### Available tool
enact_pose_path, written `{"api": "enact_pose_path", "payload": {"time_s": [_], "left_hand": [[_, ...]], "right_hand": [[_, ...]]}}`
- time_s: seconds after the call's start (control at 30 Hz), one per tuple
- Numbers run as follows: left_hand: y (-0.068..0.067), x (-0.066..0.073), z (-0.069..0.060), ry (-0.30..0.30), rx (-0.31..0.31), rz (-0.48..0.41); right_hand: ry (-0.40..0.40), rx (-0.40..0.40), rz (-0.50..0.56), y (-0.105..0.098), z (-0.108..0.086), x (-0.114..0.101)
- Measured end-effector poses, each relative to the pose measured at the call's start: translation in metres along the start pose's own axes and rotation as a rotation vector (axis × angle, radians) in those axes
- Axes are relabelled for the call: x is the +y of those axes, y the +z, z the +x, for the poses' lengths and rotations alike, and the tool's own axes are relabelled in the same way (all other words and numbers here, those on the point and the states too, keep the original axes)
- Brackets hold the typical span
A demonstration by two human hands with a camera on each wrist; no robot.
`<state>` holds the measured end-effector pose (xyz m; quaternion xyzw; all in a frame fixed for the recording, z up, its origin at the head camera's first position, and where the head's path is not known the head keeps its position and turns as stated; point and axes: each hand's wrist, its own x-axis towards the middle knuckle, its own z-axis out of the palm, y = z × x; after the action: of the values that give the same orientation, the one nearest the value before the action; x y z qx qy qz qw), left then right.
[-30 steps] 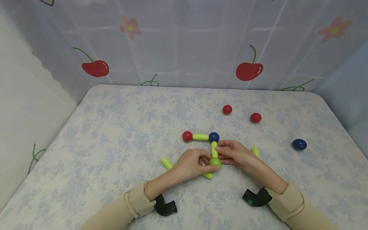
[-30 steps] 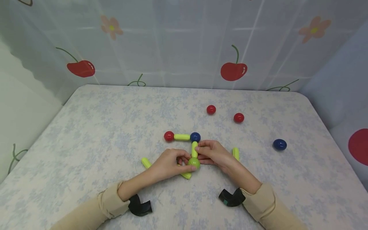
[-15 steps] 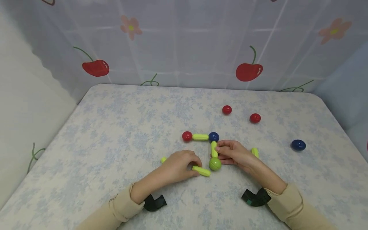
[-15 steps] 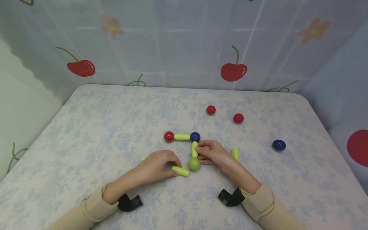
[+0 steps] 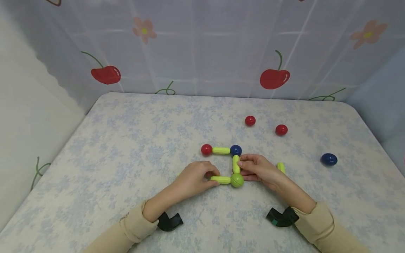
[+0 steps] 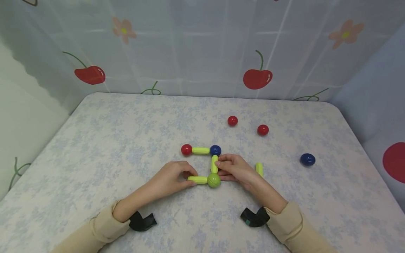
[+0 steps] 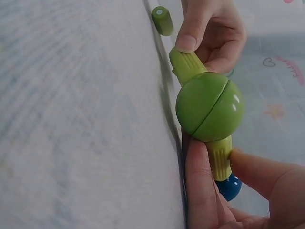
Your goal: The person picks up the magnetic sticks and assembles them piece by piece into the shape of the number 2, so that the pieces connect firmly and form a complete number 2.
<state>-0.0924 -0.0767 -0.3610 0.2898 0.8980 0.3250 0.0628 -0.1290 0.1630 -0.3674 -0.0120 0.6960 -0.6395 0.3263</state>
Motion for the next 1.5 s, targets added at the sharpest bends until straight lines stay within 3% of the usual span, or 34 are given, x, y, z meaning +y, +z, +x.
{"api": "enact_pose_path", "payload": {"time_s": [0.13, 0.27, 0.5, 0.6, 0.83, 1.3, 1.4, 1.5], "left_hand": [[0.002, -0.001, 0.001, 0.007, 0.009, -0.001], [0.003, -0.001, 0.001, 0.025, 0.014, 0.01], [0.003, -0.001, 0.001, 0.042, 0.025, 0.019], [0.003, -0.001, 0.002, 0.042, 0.024, 0.016], [0.003, -0.001, 0.002, 0.038, 0.021, 0.012], [-0.002, -0.002, 0.003, 0.04, 0.016, -0.041], [-0.014, -0.003, 0.009, 0.064, 0.018, -0.039], [-0.04, -0.003, 0.03, 0.071, -0.004, -0.004]], "right_hand": [[-0.004, 0.0, -0.014, 0.0, 0.0, 0.0], [-0.046, 0.023, -0.102, 0.001, -0.001, 0.001], [-0.321, 0.164, -0.573, 0.007, -0.016, 0.001], [-0.424, 0.148, -0.689, 0.008, -0.025, 0.002], [-0.532, -0.118, -0.756, 0.006, -0.031, 0.006], [-0.539, -0.121, -0.685, 0.007, -0.026, 0.01], [-0.526, -0.127, -0.677, 0.007, -0.025, 0.01], [-0.506, -0.125, -0.671, 0.006, -0.024, 0.01]]}}
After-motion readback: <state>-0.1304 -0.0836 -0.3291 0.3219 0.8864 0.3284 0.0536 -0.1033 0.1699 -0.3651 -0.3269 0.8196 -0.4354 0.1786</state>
